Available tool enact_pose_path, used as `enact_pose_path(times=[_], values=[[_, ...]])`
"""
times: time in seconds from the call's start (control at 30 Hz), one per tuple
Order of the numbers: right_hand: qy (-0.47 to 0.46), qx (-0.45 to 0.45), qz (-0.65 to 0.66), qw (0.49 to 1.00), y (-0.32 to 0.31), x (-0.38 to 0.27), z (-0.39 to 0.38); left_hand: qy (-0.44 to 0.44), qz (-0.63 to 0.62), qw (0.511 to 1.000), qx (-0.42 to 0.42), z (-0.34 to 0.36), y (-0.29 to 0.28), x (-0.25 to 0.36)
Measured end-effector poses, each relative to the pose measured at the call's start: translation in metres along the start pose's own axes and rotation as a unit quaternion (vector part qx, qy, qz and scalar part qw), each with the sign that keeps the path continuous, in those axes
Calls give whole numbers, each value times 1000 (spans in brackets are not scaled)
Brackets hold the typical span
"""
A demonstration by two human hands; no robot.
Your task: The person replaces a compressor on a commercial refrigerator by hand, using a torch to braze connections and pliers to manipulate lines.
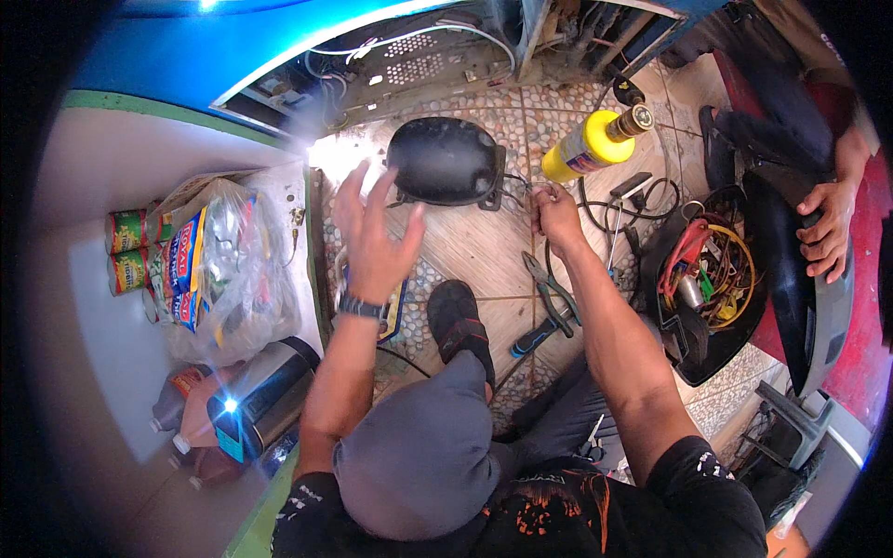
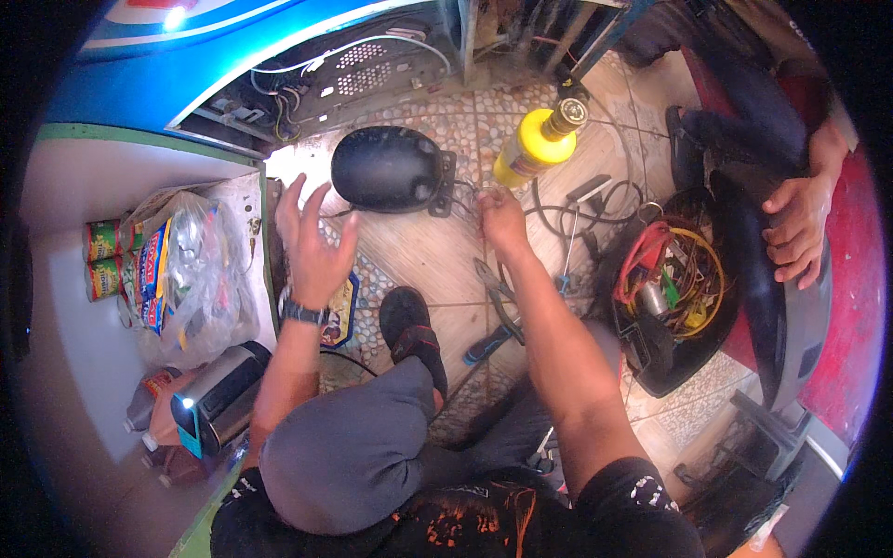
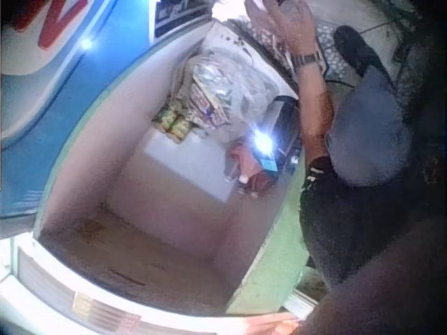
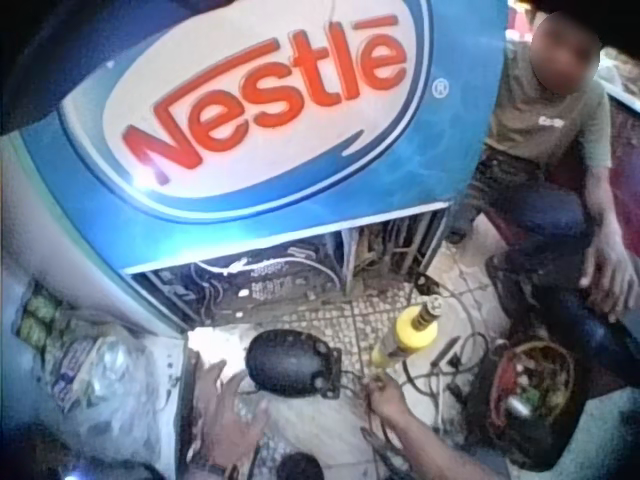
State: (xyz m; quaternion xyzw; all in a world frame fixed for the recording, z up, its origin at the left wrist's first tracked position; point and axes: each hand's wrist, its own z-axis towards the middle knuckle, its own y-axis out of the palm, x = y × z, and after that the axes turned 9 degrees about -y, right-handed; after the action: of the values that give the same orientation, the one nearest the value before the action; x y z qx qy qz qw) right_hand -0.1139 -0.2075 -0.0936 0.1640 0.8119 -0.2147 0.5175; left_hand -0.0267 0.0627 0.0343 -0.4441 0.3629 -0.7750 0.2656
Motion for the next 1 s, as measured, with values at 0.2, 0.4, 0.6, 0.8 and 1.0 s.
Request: enact_pose_path(times=[0.2, 0.4, 0.6, 0.8, 1.0], values=[[-90, -24, -164, 982, 9, -1, 8, 29, 28, 987, -156, 105, 54, -7], [-70, 26, -164, 984, 5, 18, -3, -19, 86, 983, -160, 91, 81, -18], [-144, -3, -205, 968, -11, 30, 1, -45, 102, 974, -199, 83, 65, -4], [1, 52, -10, 999, 3, 60, -60, 70, 83, 960, -258, 79, 38, -2], [18, 3, 59, 998, 28, 74, -68, 88, 100, 959, -251, 63, 32, 4]])
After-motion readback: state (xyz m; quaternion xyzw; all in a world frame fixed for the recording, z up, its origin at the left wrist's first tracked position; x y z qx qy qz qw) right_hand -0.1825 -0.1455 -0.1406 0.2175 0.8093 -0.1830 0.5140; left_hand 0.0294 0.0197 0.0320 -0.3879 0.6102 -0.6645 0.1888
